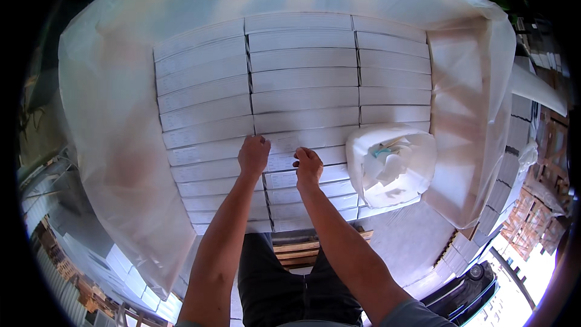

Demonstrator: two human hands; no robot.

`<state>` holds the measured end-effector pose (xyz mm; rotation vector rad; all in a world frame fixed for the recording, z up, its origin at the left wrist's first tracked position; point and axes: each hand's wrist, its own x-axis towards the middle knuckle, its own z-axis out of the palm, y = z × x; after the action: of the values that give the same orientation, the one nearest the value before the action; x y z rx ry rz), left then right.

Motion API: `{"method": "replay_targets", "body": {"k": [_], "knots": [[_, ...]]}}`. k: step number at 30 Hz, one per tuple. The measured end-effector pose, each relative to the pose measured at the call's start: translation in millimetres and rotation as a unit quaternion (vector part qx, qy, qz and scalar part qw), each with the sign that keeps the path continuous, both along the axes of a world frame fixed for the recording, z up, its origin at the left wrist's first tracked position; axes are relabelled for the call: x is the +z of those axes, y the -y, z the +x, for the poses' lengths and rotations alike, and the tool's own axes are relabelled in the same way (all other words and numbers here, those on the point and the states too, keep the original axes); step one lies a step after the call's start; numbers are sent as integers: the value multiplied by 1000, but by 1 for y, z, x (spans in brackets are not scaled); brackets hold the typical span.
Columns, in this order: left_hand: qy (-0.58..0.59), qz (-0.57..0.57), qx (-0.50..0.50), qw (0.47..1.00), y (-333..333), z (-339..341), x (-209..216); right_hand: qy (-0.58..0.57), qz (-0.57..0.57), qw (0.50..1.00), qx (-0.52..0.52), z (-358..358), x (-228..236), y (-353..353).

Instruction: The person repeatedly picks up small white rectangular blocks and places them in neat rows on a plastic-covered surface. The person handles the blocks one at a time, aligning them side by side to form a grid pattern.

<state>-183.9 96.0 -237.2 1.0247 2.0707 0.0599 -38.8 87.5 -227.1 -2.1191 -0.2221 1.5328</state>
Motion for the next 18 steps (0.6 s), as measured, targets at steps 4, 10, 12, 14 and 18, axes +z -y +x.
{"method": "replay_targets", "body": {"k": [4, 10, 12, 14, 18], "knots": [[-24, 3, -9, 1000, 0, 3, -5, 3, 32, 999, -27, -7, -16, 4], [-73, 2, -31, 997, -6, 13, 3, 41, 33, 999, 8, -8, -24, 4], [-88, 8, -44, 995, -6, 15, 2, 63, 31, 997, 25, -10, -22, 4], [-102, 16, -56, 993, -6, 17, 2, 87, 28, 995, 39, -13, -21, 4], [-135, 35, -86, 986, -1, 20, -5, 132, 19, 988, 80, -16, -21, 4]]}}
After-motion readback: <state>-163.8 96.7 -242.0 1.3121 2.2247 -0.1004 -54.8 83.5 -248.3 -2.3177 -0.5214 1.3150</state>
